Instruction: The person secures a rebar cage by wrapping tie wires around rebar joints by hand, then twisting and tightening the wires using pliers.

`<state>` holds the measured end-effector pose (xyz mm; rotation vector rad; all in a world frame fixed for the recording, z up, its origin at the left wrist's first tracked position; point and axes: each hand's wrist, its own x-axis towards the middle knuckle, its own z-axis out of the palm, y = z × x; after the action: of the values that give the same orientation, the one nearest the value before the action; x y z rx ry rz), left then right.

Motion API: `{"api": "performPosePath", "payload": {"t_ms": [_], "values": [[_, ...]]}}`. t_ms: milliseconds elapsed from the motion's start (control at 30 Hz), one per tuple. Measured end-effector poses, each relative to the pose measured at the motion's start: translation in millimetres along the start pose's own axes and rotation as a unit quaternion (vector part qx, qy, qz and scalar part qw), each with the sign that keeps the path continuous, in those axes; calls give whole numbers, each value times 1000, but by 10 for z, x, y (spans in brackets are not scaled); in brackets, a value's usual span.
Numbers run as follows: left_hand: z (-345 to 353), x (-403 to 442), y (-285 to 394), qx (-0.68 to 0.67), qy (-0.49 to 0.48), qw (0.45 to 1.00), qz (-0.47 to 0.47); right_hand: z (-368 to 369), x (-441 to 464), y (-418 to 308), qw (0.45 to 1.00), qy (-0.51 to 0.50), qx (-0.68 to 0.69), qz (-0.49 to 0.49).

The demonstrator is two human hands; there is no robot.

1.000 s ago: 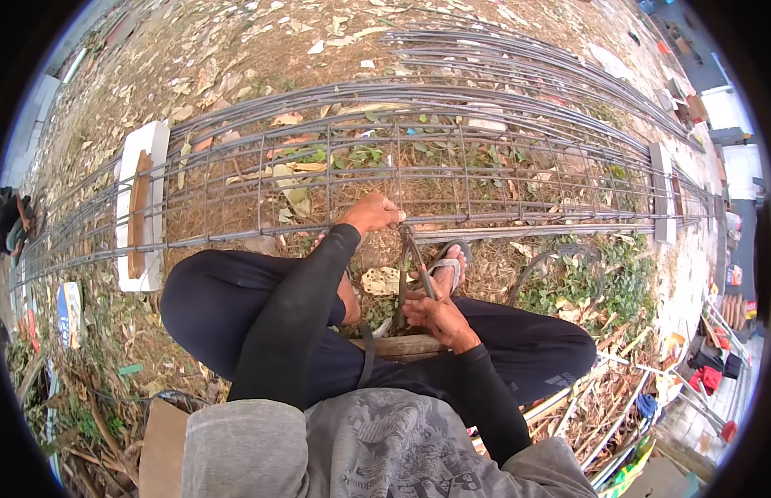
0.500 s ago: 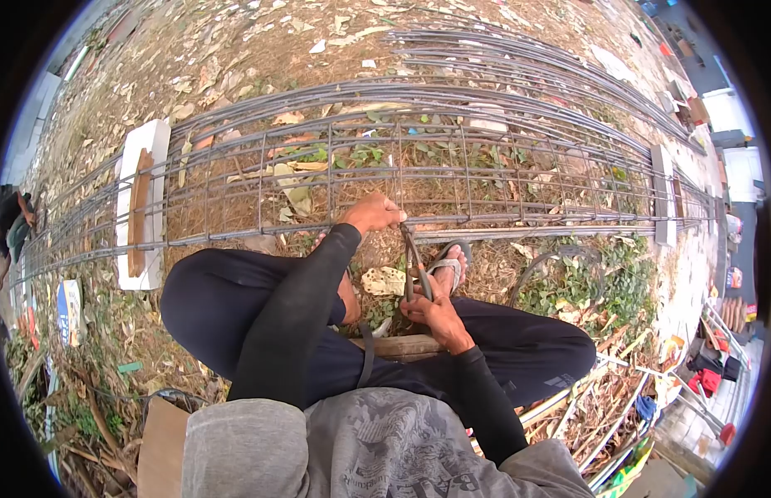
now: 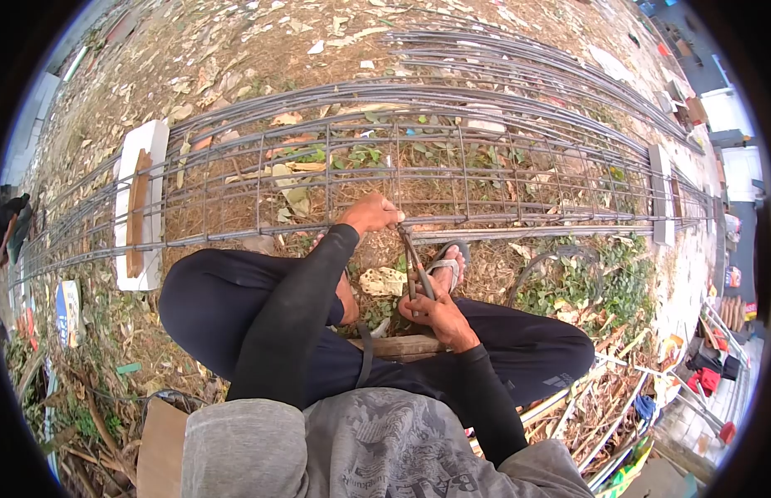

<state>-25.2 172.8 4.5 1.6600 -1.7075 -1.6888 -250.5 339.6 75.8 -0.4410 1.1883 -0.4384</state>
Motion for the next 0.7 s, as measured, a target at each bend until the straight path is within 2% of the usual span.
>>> {"api": "performPosePath", "payload": {"t_ms": [167,267,367,567,700], "values": [[-1,-35,34,-13,6,1000,-14,-15,41,62,1000,5,-17,-9],[15,-7,-18,-17,6,1000,-2,-109,120,132,996,-3,-69,-49],[-1,-12,5,-3,-2,1000,-8,-92,2,-2,992,-48,114,37],[1,-33,6,6,14,1000,14,-84,106,120,999,-13,-29,-15],[-15,-61,45,3,2,1000,-9,20,75,77,999,0,-35,-32]]}}
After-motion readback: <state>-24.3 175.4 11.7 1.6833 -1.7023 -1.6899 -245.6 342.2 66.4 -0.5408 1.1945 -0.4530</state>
